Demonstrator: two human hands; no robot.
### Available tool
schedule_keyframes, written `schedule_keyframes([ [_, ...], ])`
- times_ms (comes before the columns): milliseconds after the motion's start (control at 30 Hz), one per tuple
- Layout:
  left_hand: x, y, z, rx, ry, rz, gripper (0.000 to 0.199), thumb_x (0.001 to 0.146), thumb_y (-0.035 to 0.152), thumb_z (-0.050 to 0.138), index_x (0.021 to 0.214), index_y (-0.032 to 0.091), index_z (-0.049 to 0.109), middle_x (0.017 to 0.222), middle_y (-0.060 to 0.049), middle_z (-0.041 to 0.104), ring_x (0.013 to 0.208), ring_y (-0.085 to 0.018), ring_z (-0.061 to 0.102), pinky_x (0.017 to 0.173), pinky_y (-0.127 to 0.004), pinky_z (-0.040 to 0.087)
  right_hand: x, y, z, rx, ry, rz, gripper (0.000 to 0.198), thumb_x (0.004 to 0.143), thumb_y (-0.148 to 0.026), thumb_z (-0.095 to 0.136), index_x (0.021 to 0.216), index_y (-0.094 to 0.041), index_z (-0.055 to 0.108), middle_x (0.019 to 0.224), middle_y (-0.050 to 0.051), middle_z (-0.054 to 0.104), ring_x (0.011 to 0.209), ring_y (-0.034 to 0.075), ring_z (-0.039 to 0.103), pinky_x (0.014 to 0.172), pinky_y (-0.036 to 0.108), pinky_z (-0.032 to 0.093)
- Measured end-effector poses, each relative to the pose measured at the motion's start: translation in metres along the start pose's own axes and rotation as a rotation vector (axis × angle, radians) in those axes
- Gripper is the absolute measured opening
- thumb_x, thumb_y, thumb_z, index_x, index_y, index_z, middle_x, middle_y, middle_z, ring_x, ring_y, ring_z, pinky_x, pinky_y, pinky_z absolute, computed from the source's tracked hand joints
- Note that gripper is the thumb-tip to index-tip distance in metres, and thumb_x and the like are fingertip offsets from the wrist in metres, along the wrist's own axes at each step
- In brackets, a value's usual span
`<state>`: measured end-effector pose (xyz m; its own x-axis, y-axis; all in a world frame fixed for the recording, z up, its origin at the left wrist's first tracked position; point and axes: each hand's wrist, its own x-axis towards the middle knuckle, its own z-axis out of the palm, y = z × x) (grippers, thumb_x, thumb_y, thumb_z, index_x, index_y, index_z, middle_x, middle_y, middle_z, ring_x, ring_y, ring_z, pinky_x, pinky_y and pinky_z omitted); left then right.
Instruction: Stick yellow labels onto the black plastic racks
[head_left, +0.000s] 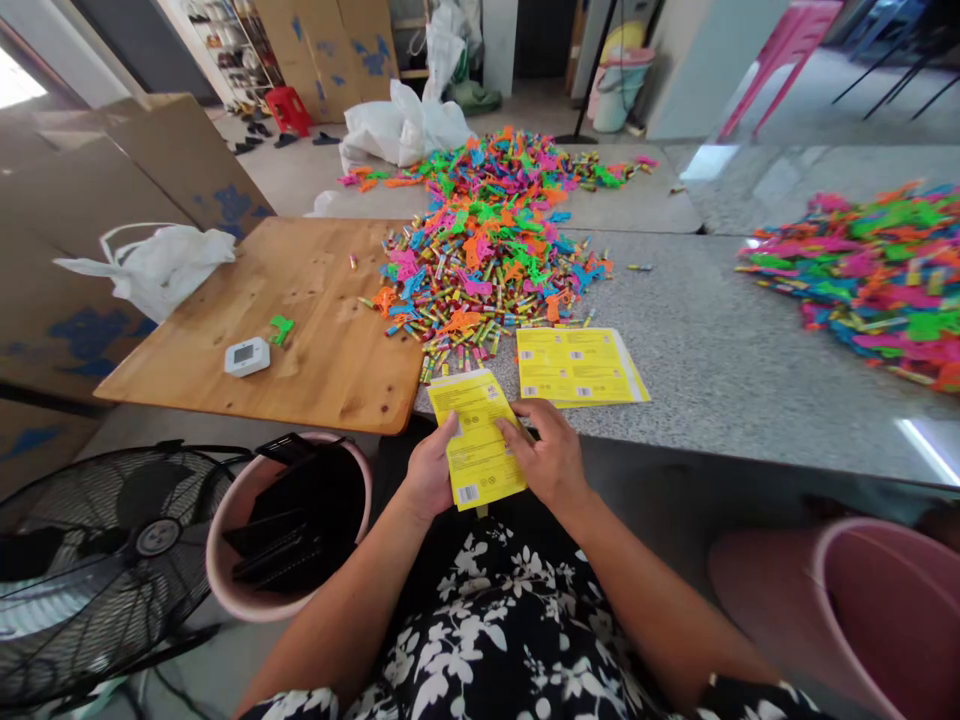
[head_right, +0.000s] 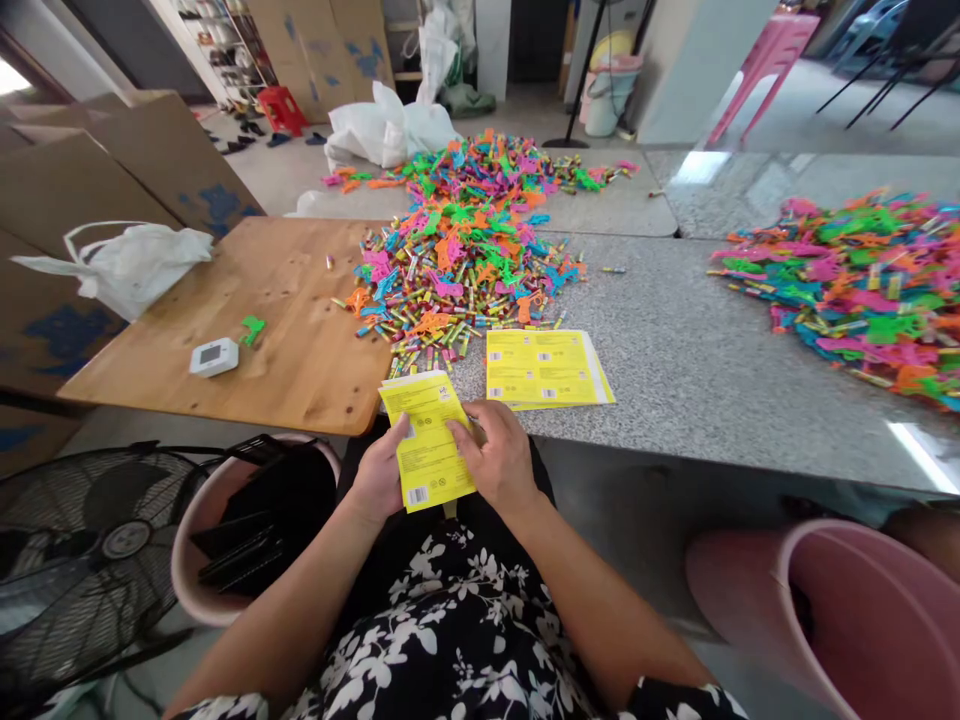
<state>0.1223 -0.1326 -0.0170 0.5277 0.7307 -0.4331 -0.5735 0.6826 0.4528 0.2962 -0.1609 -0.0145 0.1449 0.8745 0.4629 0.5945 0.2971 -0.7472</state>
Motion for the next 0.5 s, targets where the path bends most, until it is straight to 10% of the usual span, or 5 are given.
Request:
schedule_keyframes([
  [500, 0.000, -0.007, 0.004, 0.067, -0.020, 0.088, 0.038, 0.094, 0.035, 0.068, 0.123, 0.011, 0.070, 0.129, -0.016, 0.074, 0.135, -0.038, 0.060, 0.123, -0.057, 0.036, -0.001, 0.011, 0.002, 0.513, -0.004, 0.620, 0.041, 0.087, -0.060, 0.070, 0.098, -0.022, 0.081, 0.090, 0.003, 0.079, 0.082, 0.023, 0.071, 0.072, 0.032, 0.055],
])
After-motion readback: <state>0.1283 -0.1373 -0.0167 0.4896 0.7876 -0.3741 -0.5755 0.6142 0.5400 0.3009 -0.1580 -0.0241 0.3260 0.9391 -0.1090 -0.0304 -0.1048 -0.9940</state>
